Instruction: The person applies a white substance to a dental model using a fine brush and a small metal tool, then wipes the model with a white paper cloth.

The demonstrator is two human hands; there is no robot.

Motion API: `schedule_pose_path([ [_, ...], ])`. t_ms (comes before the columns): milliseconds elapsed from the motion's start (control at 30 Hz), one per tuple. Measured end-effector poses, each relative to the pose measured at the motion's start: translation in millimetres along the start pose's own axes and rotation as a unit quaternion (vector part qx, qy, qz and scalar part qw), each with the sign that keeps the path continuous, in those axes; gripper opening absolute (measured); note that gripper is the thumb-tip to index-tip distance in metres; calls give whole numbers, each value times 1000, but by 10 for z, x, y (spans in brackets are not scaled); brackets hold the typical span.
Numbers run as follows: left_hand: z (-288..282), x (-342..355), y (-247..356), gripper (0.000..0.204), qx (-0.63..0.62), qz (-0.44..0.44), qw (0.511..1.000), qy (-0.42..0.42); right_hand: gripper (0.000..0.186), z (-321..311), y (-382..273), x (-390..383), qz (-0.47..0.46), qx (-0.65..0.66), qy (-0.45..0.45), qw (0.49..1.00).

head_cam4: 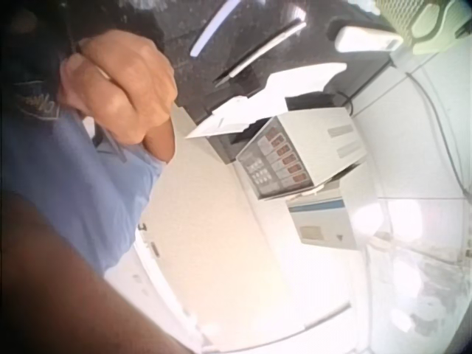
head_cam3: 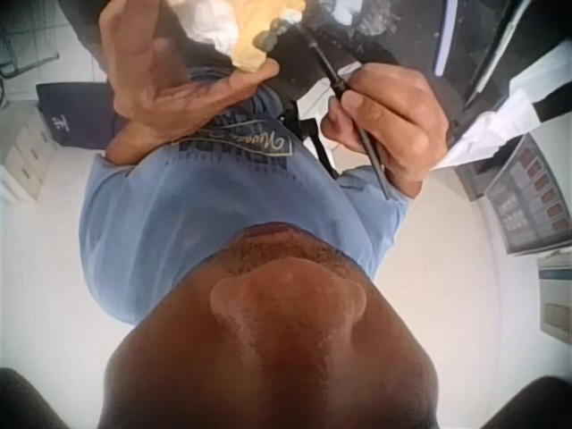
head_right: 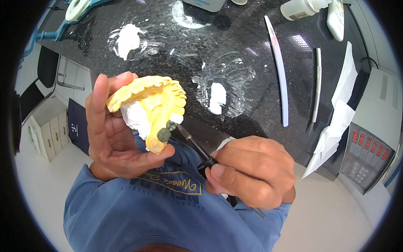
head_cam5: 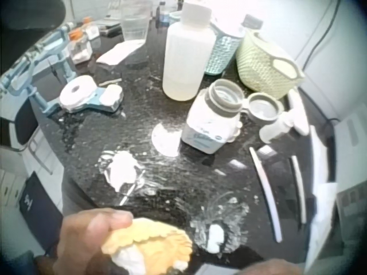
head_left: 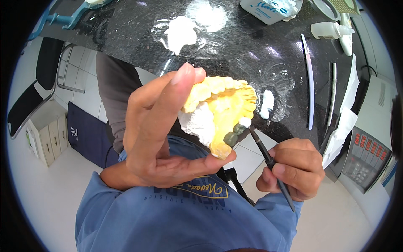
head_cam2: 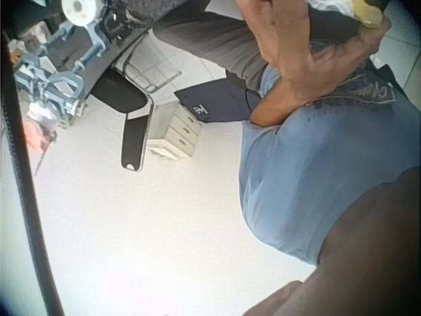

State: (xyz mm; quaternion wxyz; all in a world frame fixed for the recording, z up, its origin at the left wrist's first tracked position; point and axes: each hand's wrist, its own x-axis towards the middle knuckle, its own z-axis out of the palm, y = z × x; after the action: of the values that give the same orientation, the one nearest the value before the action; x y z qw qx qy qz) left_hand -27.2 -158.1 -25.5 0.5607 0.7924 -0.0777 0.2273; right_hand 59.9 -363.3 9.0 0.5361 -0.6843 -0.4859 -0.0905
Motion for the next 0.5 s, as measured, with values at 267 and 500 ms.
schedule_pose_path([
  [267, 5, -39, -23, 110, -29, -8, 1000, -4, 26, 13, 7, 3, 3, -5, 1, 1000],
  [500, -11, -21, -14, 111, -29, -7, 999, -16, 26, 4, -1, 21, 5, -3, -8, 1000],
])
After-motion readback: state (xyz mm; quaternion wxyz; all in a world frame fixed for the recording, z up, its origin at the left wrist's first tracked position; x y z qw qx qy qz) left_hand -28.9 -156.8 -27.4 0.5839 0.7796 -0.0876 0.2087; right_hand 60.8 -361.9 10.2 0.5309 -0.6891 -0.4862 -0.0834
